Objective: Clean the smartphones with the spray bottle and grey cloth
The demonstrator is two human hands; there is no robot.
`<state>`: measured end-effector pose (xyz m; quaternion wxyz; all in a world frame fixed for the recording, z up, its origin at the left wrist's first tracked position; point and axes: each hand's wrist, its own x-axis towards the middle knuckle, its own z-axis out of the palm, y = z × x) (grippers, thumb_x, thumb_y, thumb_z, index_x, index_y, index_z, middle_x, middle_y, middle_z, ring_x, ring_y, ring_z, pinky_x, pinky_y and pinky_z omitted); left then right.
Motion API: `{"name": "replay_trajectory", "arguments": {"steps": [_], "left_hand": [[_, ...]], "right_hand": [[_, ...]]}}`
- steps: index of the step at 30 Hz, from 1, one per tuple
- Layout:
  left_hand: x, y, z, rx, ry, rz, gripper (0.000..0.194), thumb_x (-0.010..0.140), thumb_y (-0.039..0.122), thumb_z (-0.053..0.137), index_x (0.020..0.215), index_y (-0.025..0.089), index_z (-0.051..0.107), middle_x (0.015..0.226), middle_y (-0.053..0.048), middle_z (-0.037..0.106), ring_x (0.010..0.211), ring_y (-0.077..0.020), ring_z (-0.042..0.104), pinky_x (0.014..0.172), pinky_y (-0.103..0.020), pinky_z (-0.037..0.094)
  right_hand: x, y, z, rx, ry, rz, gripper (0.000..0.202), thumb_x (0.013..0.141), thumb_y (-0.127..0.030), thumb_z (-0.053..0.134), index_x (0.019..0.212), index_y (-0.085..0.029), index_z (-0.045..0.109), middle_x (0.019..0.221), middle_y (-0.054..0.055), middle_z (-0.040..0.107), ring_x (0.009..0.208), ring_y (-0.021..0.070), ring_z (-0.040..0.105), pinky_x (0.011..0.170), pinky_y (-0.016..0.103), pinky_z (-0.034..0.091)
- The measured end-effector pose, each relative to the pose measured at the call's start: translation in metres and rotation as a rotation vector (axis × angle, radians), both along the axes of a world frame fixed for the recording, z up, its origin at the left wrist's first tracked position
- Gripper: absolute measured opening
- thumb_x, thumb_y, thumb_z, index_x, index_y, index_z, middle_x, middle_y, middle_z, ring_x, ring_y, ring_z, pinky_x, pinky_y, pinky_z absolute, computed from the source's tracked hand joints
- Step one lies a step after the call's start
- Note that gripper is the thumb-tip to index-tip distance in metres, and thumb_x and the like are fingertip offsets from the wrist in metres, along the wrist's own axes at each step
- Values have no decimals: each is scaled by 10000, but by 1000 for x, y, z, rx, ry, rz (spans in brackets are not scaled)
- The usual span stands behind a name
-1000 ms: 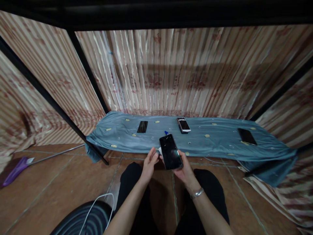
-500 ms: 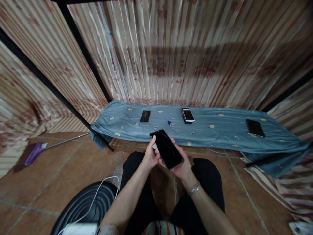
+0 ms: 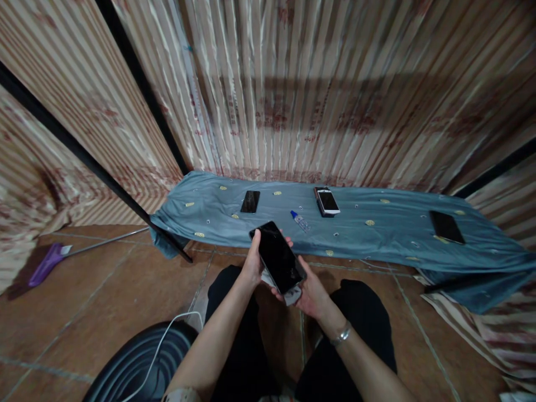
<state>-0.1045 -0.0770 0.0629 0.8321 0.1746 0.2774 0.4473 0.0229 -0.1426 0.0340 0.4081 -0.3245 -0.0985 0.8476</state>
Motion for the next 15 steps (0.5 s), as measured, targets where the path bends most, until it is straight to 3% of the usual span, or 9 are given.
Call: {"name": "replay_trajectory", "arguments": {"steps": [6, 12, 15], "left_hand": [[12, 17, -4, -22, 62, 87, 670, 849, 642, 414, 1189, 101, 612, 980, -152, 720, 942, -278, 684, 862, -411, 533], [37, 51, -19, 34, 95, 84, 728, 840, 694, 350, 1088, 89, 671, 954, -159, 726, 903, -266, 690, 827, -377, 545], [46, 66, -30, 4, 80, 25, 796, 807, 744, 329, 1062, 78, 683, 948, -177, 724, 881, -276, 692, 812, -389, 550]], "right_hand": [[4, 12, -15, -30, -121, -68, 670, 916, -643, 274, 955, -120, 690, 726, 115, 727, 492, 174, 657, 448, 261, 503], [17, 49, -33, -23, -22, -157, 652, 935, -603, 274, 1053, -101, 674, 763, 139, 732, 549, 185, 659, 529, 296, 520], [25, 70, -40, -8, -21, -215, 620, 946, -571, 285, 1087, -99, 661, 762, 136, 732, 579, 193, 662, 562, 313, 528]]}}
